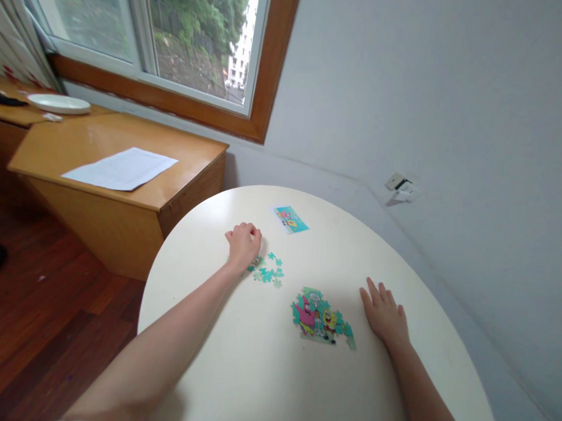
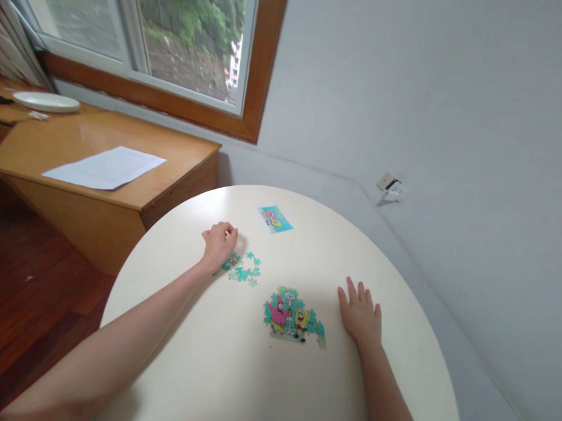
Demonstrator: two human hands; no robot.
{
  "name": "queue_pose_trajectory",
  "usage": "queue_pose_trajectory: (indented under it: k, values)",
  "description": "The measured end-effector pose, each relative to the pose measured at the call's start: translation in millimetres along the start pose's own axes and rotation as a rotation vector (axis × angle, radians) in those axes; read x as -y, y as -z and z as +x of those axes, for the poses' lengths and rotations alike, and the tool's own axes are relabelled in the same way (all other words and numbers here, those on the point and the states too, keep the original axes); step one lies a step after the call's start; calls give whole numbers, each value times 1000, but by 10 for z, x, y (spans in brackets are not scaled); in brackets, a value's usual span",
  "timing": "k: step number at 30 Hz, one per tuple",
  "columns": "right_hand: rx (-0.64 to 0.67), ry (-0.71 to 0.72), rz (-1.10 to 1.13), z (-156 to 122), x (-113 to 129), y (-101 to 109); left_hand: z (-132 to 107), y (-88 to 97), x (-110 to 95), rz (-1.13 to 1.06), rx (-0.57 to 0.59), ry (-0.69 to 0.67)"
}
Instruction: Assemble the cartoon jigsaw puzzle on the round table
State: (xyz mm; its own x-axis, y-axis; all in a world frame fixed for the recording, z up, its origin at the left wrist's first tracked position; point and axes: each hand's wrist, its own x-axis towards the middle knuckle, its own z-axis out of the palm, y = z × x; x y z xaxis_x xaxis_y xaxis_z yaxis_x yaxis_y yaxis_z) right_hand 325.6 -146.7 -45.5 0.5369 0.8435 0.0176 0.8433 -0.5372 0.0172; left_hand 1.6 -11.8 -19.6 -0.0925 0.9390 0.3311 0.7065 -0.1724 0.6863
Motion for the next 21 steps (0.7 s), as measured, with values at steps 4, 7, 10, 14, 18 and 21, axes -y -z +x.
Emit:
queue_pose_trajectory:
  k: [4, 7, 10, 14, 18, 21]
  values:
    - [2, 6, -1, -8, 10, 2, 7, -4, 30, -8, -2, -10]
    - [-11, 3, 18, -9, 18, -5, 11, -26, 66, -8, -12, -19]
    - [-8, -6, 34, -18, 39, 8, 8, -52, 98, -2, -10, -22]
    - [11, -11, 33, -44, 70, 43, 0, -70, 131, 0, -21, -6]
    - [-12, 6, 18, -57, 78, 39, -2, -68, 167, 5, -57, 34]
    - [-39, 13, 13, -47, 71, 6, -9, -59, 178, 6, -86, 48]
